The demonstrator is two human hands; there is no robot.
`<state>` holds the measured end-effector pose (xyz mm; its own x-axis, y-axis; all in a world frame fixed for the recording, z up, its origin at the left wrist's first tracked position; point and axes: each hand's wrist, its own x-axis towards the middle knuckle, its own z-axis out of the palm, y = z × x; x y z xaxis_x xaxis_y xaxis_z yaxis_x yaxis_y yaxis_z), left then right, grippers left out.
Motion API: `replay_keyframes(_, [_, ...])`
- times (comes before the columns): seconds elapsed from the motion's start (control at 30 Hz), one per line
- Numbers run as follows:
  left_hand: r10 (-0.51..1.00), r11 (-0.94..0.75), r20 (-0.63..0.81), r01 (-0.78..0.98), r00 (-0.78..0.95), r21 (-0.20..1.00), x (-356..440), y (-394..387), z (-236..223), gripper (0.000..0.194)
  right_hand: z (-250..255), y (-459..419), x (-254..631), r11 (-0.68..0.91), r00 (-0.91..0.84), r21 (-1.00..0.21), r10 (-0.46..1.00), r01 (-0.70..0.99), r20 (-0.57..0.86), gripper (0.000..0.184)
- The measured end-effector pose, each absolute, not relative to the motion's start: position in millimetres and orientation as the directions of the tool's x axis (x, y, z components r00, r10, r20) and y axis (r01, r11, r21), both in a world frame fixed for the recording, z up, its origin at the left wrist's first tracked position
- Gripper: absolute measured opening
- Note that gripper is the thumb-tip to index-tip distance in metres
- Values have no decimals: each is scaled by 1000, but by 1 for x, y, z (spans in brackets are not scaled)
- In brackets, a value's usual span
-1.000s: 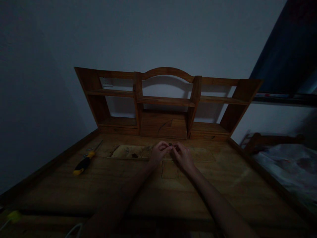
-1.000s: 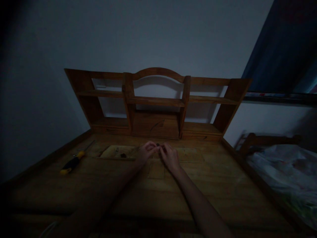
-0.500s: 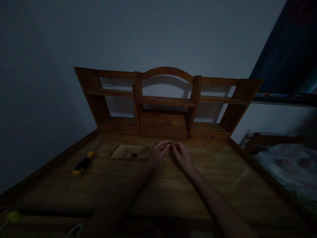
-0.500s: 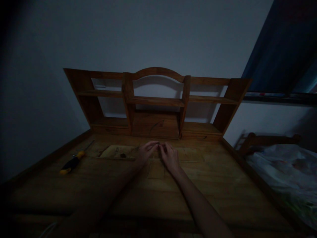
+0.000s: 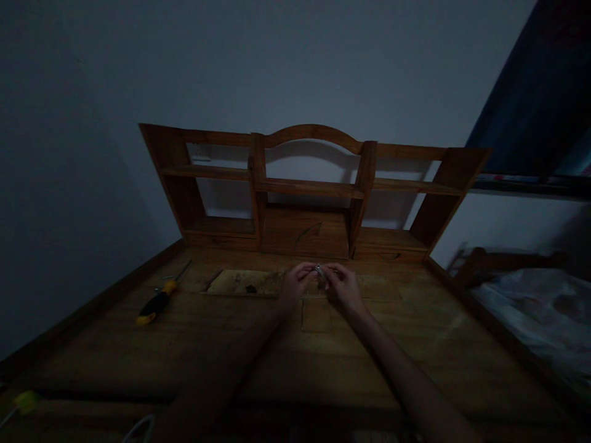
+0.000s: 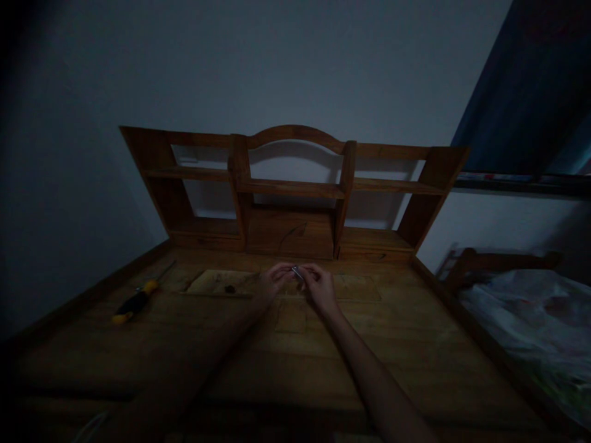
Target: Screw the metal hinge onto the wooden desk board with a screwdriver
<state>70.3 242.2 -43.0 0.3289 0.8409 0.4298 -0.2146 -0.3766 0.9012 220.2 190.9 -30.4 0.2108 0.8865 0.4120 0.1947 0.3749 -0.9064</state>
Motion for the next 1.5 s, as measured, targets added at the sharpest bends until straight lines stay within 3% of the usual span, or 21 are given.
replay_keyframes(0.4, [876,-348,384,-168,293,922,73,239,-38,29,-34,196,225,327,240,-940,909,91,340,36])
replay_keyframes(1.5, [926,-271,320,-233,202,934,71,252,-47,33,-28,194,227,242,305,-967,917,83,256,45])
